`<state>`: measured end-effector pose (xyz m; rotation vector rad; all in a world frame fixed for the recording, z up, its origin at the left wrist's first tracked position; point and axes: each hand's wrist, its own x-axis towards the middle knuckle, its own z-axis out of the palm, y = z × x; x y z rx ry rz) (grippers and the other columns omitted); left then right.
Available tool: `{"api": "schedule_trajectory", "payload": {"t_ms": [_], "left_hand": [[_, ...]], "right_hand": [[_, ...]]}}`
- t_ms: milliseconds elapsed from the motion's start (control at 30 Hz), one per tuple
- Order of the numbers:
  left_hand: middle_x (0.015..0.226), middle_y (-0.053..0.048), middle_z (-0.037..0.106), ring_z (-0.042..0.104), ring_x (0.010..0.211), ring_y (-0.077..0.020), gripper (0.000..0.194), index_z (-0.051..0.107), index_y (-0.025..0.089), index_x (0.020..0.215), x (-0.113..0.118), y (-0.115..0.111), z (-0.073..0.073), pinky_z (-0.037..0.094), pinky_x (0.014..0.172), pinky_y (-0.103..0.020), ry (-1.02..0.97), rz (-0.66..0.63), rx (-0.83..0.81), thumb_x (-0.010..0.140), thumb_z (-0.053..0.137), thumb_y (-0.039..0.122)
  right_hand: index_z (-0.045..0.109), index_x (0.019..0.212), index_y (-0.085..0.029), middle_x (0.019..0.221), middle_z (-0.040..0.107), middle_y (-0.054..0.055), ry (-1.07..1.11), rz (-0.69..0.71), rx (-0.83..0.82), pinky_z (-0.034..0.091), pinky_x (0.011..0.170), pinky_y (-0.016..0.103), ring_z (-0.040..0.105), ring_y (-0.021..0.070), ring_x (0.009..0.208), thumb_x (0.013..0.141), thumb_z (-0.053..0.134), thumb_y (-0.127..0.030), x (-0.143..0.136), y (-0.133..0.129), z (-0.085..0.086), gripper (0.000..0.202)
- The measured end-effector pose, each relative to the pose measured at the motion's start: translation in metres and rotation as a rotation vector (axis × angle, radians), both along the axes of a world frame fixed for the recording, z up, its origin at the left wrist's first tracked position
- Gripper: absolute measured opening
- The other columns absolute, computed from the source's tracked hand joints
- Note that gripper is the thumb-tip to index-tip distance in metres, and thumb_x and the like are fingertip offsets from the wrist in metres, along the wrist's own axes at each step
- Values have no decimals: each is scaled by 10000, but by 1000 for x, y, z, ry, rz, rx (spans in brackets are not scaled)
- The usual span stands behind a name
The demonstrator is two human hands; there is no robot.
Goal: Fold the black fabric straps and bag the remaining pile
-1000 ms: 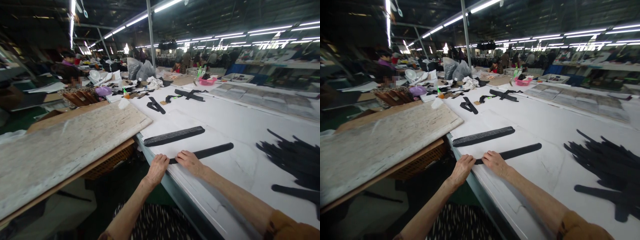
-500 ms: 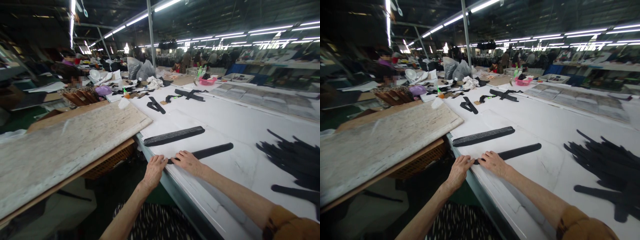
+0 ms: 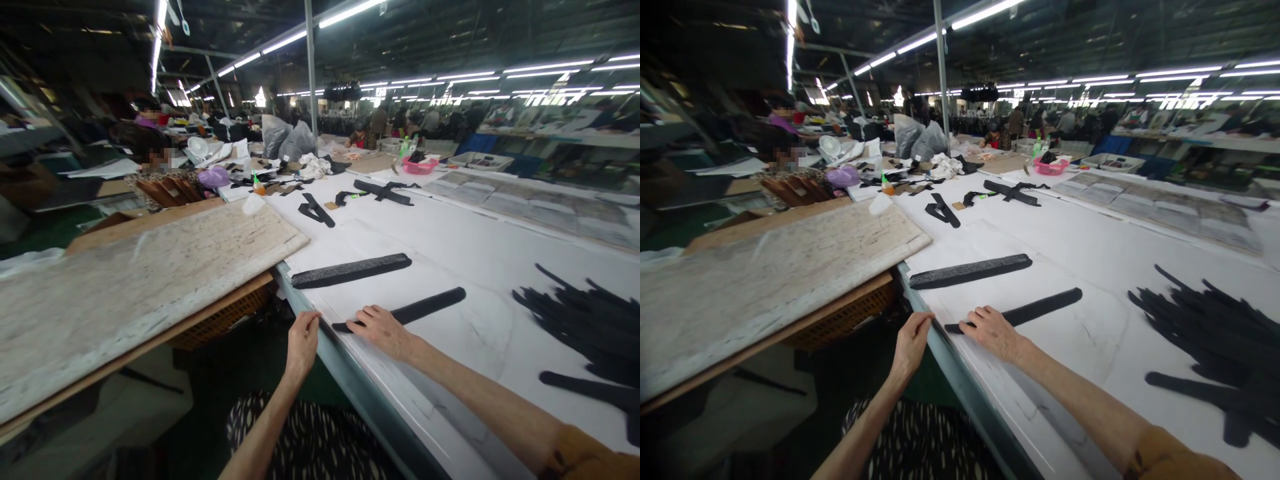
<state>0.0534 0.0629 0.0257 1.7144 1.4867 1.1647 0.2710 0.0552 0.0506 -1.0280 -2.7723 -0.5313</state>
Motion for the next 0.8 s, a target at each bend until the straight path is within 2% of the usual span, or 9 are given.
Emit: {"api": "schedule_trajectory", "payload": {"t_ms": [133,267,433,600,800], "left_hand": [[511,29,460,434,536,-126,373,574,160,572,3,-5,6,334,529,-249,-160,-10,-270,767,504,470],[458,42,434,389,498,-108,347,556,162,493,6,-5,6,293,507,-248,-319,-38,-404,635,608,474],[405,40,425,367,454,-98,317,574,164,458,6,-1,1,282,492,-250,-398,-25,-462,562,654,453],[410,26,462,393,432,-92,334,576,160,455,0,0,-10,298,483,-248,-451,-9,-509,545,668,468],[435,15,495,415,437,-91,331,605,148,477,-13,-6,-20,319,468,-243,-471,29,-534,530,702,460]], "right_hand": [[539,1052,-182,831,517,26,1,45,5,327,659,305,450,172,768,883,470,-111,-15,2,0,196],[539,1014,-184,803,511,20,2,67,14,314,641,307,448,174,758,890,459,-115,-22,4,2,163],[547,972,-166,815,527,28,4,94,16,329,655,302,454,169,756,895,432,-96,-18,7,-1,155],[567,868,-142,784,541,31,31,121,30,352,658,297,463,164,735,889,408,-63,-7,11,-8,179],[582,912,-120,848,576,59,171,118,37,387,694,289,491,163,777,893,384,-44,16,7,-10,213]]}}
